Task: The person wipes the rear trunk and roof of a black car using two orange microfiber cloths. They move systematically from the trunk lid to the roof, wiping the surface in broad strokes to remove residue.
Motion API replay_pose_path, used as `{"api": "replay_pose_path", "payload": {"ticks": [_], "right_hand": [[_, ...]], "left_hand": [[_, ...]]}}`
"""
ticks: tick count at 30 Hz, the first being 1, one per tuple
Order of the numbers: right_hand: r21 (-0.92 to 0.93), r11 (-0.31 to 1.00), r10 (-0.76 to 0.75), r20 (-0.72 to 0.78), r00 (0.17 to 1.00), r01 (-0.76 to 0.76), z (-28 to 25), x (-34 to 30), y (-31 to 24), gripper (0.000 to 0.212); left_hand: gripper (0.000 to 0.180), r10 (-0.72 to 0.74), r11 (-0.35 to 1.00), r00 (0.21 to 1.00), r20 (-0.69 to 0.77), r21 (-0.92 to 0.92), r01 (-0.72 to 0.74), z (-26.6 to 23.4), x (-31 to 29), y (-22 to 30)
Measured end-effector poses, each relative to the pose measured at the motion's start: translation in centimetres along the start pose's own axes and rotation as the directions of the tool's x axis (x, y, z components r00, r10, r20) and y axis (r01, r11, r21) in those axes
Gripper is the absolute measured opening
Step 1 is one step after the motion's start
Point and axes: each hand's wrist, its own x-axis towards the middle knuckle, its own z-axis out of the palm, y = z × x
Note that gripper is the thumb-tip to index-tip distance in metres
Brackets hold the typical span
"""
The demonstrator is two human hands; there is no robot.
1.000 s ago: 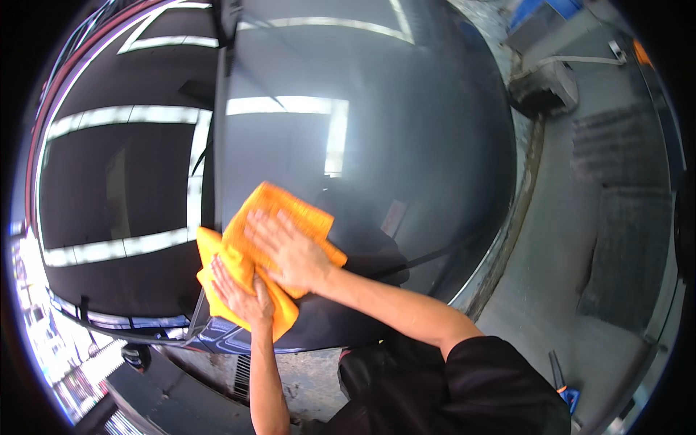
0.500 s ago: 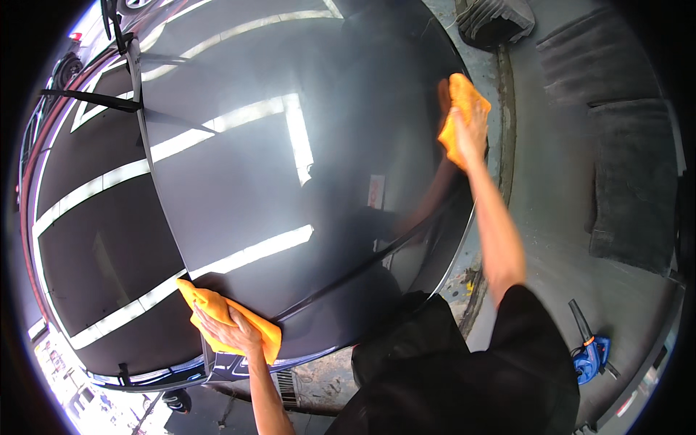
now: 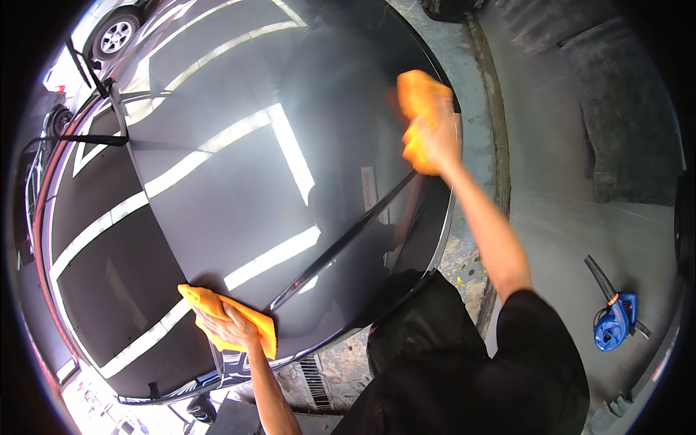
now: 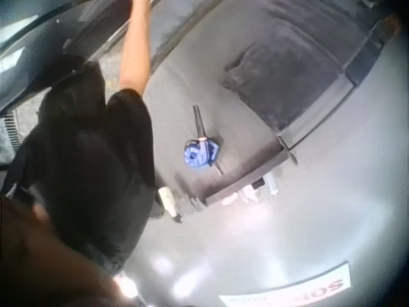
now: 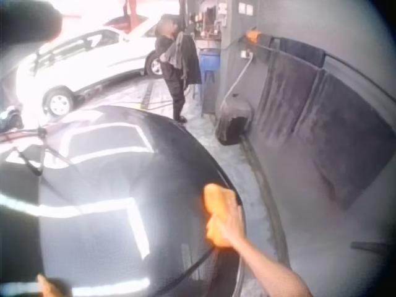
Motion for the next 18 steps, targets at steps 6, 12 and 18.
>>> {"api": "replay_pose_path", "payload": {"ticks": [6, 12, 18], "right_hand": [[0.17, 0.97, -0.215, 0.255, 0.943, 0.175, -1.3, -11.0, -20.9, 0.083], [0.506, 0.607, -0.794, 0.359, 0.491, 0.612, 0.7, -23.7, -35.1, 0.087], [0.053, 0.96, -0.277, 0.041, 0.96, 0.275, 1.3, -0.6, -5.0, 0.077]], "left_hand": [[0.077, -0.015, 0.999, 1.0, 0.002, 0.05, 0.015, -0.4, -0.6, -0.2], [0.077, -0.051, 0.995, 0.998, 0.025, -0.082, 0.053, 0.8, -0.3, -1.7], [0.076, -0.107, 0.992, 0.994, -0.005, 0.065, 0.107, -0.6, -1.5, -0.2]]}}
